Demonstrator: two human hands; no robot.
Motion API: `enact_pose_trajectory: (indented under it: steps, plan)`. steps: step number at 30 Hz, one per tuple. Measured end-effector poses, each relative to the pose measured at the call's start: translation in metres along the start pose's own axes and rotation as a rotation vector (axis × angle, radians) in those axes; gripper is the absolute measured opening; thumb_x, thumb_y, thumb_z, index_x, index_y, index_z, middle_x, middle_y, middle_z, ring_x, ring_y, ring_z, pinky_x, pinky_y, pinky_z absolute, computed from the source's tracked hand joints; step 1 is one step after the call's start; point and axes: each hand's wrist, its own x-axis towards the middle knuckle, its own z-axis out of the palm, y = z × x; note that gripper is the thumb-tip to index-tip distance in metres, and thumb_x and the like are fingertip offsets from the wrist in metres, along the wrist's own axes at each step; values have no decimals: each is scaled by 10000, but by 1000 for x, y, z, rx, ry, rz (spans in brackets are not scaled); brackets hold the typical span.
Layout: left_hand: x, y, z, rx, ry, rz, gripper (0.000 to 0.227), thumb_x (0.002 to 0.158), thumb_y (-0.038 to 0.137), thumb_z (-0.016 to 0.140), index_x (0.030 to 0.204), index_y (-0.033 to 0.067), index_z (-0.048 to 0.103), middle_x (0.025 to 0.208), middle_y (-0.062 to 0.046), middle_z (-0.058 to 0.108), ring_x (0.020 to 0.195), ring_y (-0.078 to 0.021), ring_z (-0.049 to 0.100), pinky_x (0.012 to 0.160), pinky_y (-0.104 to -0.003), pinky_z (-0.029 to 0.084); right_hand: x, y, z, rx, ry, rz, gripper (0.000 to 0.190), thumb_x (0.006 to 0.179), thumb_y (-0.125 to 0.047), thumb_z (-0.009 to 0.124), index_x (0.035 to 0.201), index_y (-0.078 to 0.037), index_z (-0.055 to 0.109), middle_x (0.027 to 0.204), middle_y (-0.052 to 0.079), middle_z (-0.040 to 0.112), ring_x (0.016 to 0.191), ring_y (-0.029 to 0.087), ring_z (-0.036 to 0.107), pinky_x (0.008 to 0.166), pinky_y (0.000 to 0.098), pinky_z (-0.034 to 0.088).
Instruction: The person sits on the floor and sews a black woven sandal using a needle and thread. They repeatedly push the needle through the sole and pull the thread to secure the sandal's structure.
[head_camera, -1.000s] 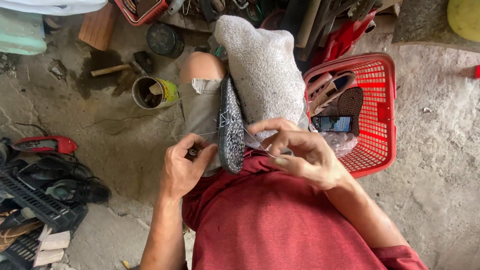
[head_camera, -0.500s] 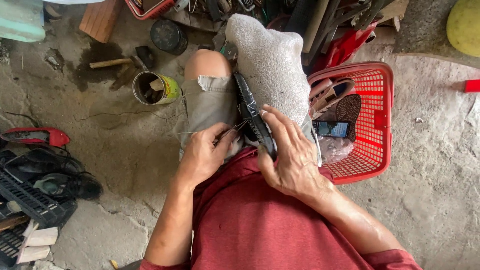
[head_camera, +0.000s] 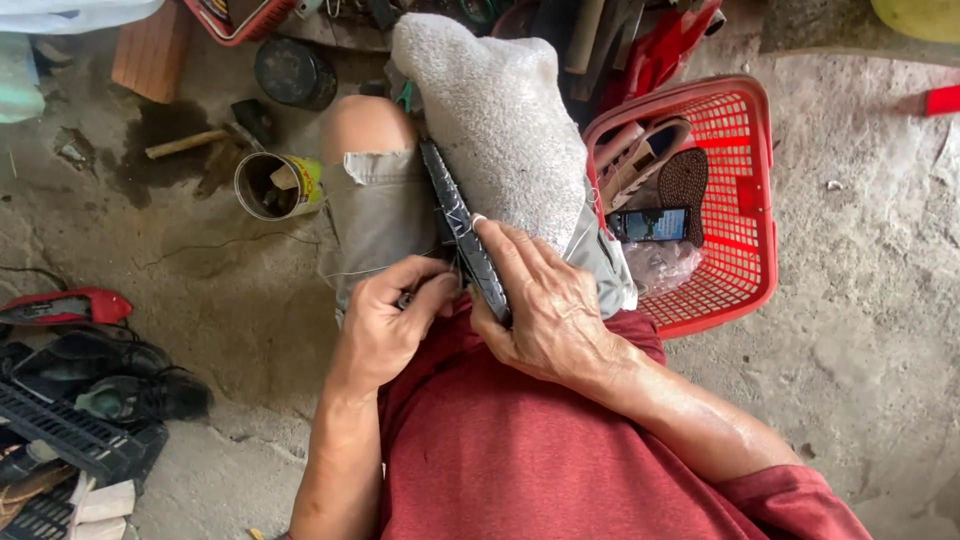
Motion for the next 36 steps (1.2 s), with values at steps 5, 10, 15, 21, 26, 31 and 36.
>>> enact_pose_trajectory:
  steps: [5,10,15,21,26,31,36]
  plan:
    - [-5,-13,-7,-193,-50,88,110,959,82,670,892,40,747,550,-68,652,405,-96,544,448,-245,503,1,2,6,-58,78,-51,658,818,-270,669,1411,-15,542,1250,193,656,1024,383,708,755,495,623]
    - [-7,-14,-7,-168,29,102,113,956,100,695,895,26,753,547,-69,640,392,-98,535,426,-250,483,-1,5,10,-109,85,-73,654,819,-334,669,1387,-28,564,1238,163,653,1024,352,702,745,469,627]
    - [0,-4,-8,-89,188,140,92,922,111,767,971,33,776,568,-90,640,437,-81,520,439,-251,464,-1,1,6,-100,90,-87,641,806,-254,663,1386,0,563,1209,182,655,998,357,697,745,453,623]
    - [4,-23,13,-520,183,65,110,903,68,708,953,-28,726,483,-79,524,387,-80,469,391,-220,431,-3,0,15,-101,110,-94,665,808,-301,673,1386,5,556,1207,187,651,1012,355,696,737,452,625]
    - [2,-20,10,-415,-16,89,130,906,77,660,791,19,679,439,-47,476,393,-82,424,380,-237,394,-2,-2,14,-141,119,-95,686,775,-311,696,1379,-16,561,1205,160,647,1021,335,690,740,438,625]
    - [-10,-20,12,65,169,38,299,982,188,670,697,102,660,525,-51,599,507,-136,528,557,-305,504,-1,6,11,-210,101,-66,684,743,-320,724,1347,-30,591,1096,126,659,960,315,690,698,435,619]
    - [-16,-22,25,269,351,437,258,953,36,687,719,93,599,556,-56,592,483,-208,622,492,-268,510,-4,20,25,-154,72,-63,536,814,-345,690,1288,-105,618,915,46,647,839,273,699,654,397,613]
